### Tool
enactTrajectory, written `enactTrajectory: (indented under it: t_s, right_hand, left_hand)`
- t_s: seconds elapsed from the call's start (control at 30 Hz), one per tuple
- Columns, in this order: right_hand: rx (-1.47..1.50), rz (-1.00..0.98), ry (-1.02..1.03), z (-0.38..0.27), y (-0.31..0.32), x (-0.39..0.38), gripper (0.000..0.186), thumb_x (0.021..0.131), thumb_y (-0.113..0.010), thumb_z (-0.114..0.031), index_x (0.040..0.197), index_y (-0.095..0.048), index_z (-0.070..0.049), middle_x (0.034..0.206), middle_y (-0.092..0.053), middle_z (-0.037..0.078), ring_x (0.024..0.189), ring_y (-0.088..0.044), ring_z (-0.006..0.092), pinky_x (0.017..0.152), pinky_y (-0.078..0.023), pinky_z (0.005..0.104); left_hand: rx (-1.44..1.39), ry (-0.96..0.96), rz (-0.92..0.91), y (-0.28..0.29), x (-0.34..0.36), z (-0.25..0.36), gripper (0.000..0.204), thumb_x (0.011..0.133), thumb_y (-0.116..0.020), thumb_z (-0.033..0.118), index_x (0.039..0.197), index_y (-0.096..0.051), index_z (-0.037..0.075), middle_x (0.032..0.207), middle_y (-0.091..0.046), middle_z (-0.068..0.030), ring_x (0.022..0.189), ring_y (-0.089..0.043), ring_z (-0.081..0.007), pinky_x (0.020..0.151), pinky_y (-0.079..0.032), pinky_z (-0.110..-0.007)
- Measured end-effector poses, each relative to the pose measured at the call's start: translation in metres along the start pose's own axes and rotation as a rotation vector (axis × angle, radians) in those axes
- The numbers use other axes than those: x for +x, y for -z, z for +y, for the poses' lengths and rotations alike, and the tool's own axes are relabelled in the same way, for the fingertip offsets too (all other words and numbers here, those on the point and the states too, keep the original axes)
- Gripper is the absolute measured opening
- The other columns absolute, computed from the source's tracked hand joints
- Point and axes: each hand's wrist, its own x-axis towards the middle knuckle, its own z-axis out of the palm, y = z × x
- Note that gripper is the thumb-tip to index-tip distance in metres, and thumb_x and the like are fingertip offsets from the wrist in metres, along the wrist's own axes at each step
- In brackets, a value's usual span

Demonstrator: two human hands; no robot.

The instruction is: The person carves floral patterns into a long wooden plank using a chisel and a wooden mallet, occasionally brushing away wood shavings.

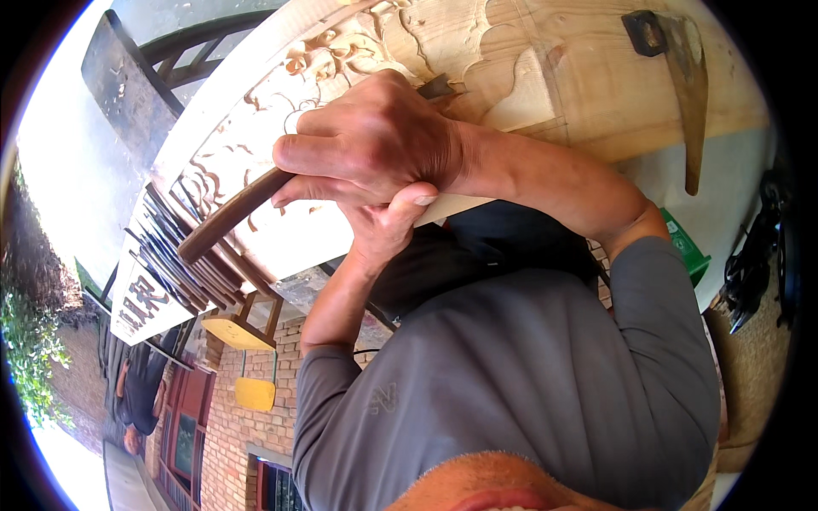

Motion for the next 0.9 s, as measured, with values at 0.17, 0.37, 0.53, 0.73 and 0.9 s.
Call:
enactTrajectory:
  t_s: [0.17, 0.37, 0.53, 0.73, 0.9]
  right_hand:
    - [0.013, 0.039, 0.043, -0.002, 0.002, -0.001, 0.042, 0.079, -0.094, -0.04, 0.092, -0.065, -0.013, 0.066, -0.057, 0.0, 0.054, -0.067, 0.0205, 0.047, -0.05, 0.0353]
    - [-0.028, -0.017, 0.064, 0.001, 0.003, -0.002, 0.037, 0.089, -0.087, -0.046, 0.09, -0.065, -0.017, 0.068, -0.064, 0.0, 0.057, -0.071, 0.0232, 0.047, -0.053, 0.0371]
    - [-0.033, -0.031, 0.089, 0.003, 0.011, -0.002, 0.038, 0.087, -0.089, -0.043, 0.089, -0.064, -0.014, 0.068, -0.064, -0.001, 0.057, -0.071, 0.0218, 0.047, -0.052, 0.0357]
    - [-0.05, 0.054, 0.311, -0.011, 0.011, 0.003, 0.049, 0.07, -0.097, -0.041, 0.095, -0.068, -0.01, 0.069, -0.048, -0.001, 0.054, -0.059, 0.0146, 0.046, -0.046, 0.0316]
    - [-0.027, -0.023, 0.229, -0.011, -0.006, -0.009, 0.033, 0.08, -0.083, -0.037, 0.093, -0.067, -0.011, 0.071, -0.055, 0.0, 0.058, -0.065, 0.019, 0.052, -0.055, 0.0332]
  left_hand:
    - [-0.098, 0.056, -0.021, -0.003, -0.002, 0.004, 0.097, 0.084, -0.102, 0.038, 0.15, -0.046, -0.005, 0.136, -0.064, -0.0138, 0.12, -0.066, -0.0228, 0.105, -0.056, -0.038]
    - [-0.066, 0.082, -0.055, -0.004, 0.001, 0.01, 0.091, 0.081, -0.103, 0.036, 0.144, -0.051, -0.004, 0.129, -0.067, -0.012, 0.115, -0.068, -0.02, 0.097, -0.058, -0.035]
    - [-0.055, 0.114, -0.103, -0.006, 0.004, 0.014, 0.081, 0.081, -0.104, 0.03, 0.136, -0.056, -0.005, 0.123, -0.07, -0.011, 0.111, -0.07, -0.0187, 0.092, -0.06, -0.034]
    - [0.137, -0.098, -0.081, -0.004, -0.005, -0.02, 0.12, 0.084, -0.082, 0.08, 0.155, -0.037, -0.006, 0.144, -0.054, -0.0188, 0.132, -0.059, -0.026, 0.115, -0.049, -0.045]
    - [0.018, -0.15, 0.156, -0.01, 0.005, 0.014, 0.129, 0.091, -0.061, 0.088, 0.174, -0.018, 0.0, 0.158, -0.045, -0.0166, 0.144, -0.053, -0.0286, 0.119, -0.047, -0.045]
